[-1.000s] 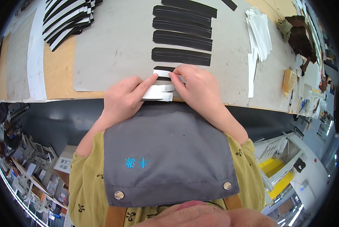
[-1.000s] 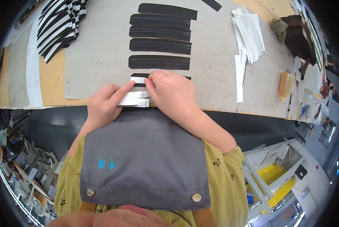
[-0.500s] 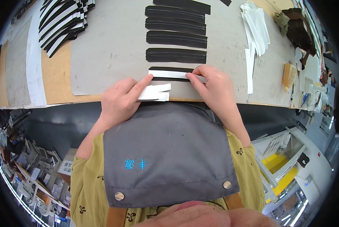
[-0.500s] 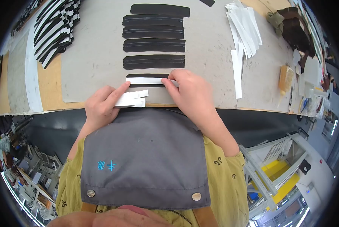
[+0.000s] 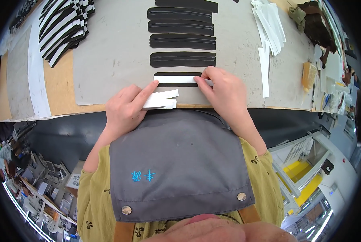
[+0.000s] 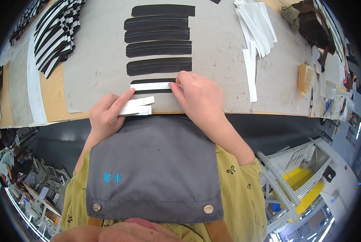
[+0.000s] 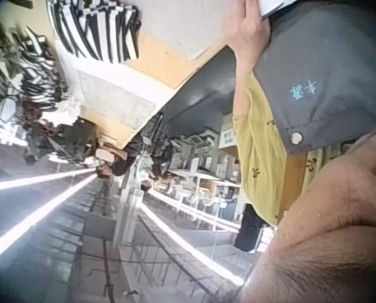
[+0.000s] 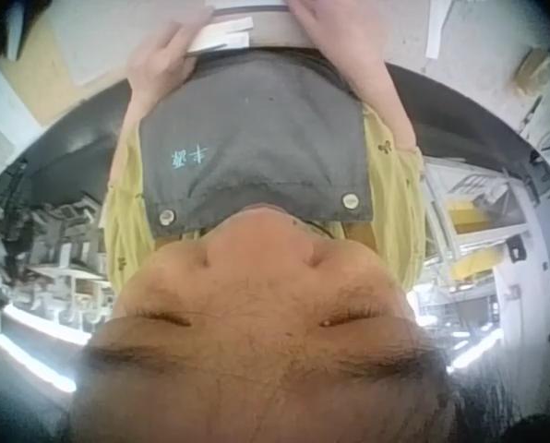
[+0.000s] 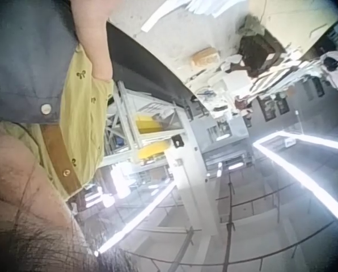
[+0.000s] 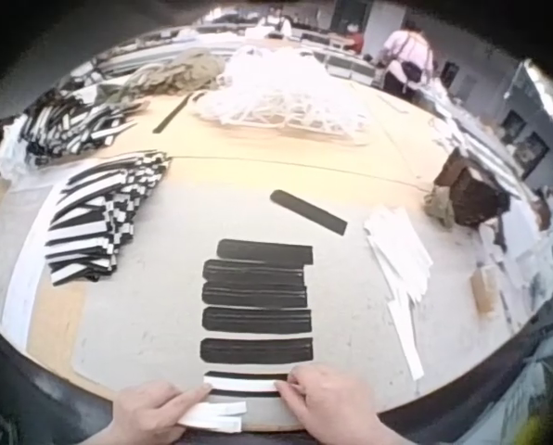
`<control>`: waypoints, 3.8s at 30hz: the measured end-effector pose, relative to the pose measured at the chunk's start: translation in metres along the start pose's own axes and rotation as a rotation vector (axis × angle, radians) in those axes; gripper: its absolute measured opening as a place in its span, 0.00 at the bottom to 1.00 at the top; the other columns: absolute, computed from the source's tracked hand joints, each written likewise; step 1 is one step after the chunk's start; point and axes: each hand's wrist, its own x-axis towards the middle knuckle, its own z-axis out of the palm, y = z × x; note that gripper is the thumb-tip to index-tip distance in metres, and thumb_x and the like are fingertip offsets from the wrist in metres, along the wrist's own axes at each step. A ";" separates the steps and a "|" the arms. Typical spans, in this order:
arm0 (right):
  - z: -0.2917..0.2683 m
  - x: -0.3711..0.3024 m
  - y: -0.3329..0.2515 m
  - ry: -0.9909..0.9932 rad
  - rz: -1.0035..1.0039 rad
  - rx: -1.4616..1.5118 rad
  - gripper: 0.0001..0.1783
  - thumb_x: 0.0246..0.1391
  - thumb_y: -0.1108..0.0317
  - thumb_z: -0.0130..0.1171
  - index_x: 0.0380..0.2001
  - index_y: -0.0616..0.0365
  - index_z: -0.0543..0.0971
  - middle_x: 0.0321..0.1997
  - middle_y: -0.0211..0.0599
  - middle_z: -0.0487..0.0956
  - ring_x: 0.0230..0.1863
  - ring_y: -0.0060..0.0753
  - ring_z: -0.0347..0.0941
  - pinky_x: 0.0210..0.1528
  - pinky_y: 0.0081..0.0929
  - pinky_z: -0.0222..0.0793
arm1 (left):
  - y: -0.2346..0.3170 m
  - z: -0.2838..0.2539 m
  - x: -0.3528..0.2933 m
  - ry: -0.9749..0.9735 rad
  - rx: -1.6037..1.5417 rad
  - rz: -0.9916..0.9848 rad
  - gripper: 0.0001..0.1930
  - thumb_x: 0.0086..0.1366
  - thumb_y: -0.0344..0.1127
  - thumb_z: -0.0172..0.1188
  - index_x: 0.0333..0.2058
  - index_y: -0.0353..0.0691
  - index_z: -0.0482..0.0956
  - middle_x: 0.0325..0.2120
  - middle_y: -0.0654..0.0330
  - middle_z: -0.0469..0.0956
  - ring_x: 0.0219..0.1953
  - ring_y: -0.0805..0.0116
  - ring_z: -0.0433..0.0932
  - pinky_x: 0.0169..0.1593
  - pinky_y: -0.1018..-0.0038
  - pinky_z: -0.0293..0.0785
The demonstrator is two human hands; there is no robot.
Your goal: Applying glue to black leather strips and attaching white lining strips to them.
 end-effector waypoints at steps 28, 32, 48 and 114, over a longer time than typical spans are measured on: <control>0.016 -0.059 0.060 0.379 -0.272 -0.019 0.18 0.52 0.63 0.73 0.49 0.43 0.87 0.24 0.21 0.71 0.24 0.26 0.71 0.27 0.29 0.63 | 0.062 0.031 0.057 -0.208 0.033 0.197 0.41 0.45 0.22 0.66 0.63 0.53 0.78 0.34 0.69 0.74 0.34 0.70 0.77 0.32 0.72 0.75; 0.015 -0.059 0.060 0.361 -0.269 -0.046 0.19 0.53 0.62 0.73 0.50 0.43 0.87 0.25 0.21 0.71 0.25 0.25 0.71 0.28 0.29 0.63 | 0.061 0.033 0.056 -0.202 0.045 0.202 0.41 0.45 0.23 0.66 0.63 0.53 0.79 0.34 0.70 0.73 0.33 0.70 0.77 0.32 0.72 0.75; 0.001 -0.056 0.049 0.272 -0.165 0.088 0.21 0.55 0.68 0.71 0.54 0.44 0.84 0.26 0.25 0.72 0.24 0.28 0.70 0.26 0.29 0.66 | 0.040 0.005 0.061 -0.018 -0.442 0.094 0.17 0.68 0.37 0.63 0.55 0.44 0.80 0.25 0.66 0.71 0.27 0.72 0.72 0.33 0.74 0.71; -0.025 0.036 -0.014 -0.240 -0.007 0.529 0.09 0.65 0.66 0.61 0.37 0.62 0.80 0.32 0.40 0.80 0.35 0.40 0.77 0.39 0.34 0.72 | -0.020 -0.017 0.039 0.017 -0.146 0.137 0.26 0.45 0.24 0.68 0.47 0.43 0.87 0.33 0.61 0.83 0.30 0.64 0.82 0.31 0.70 0.77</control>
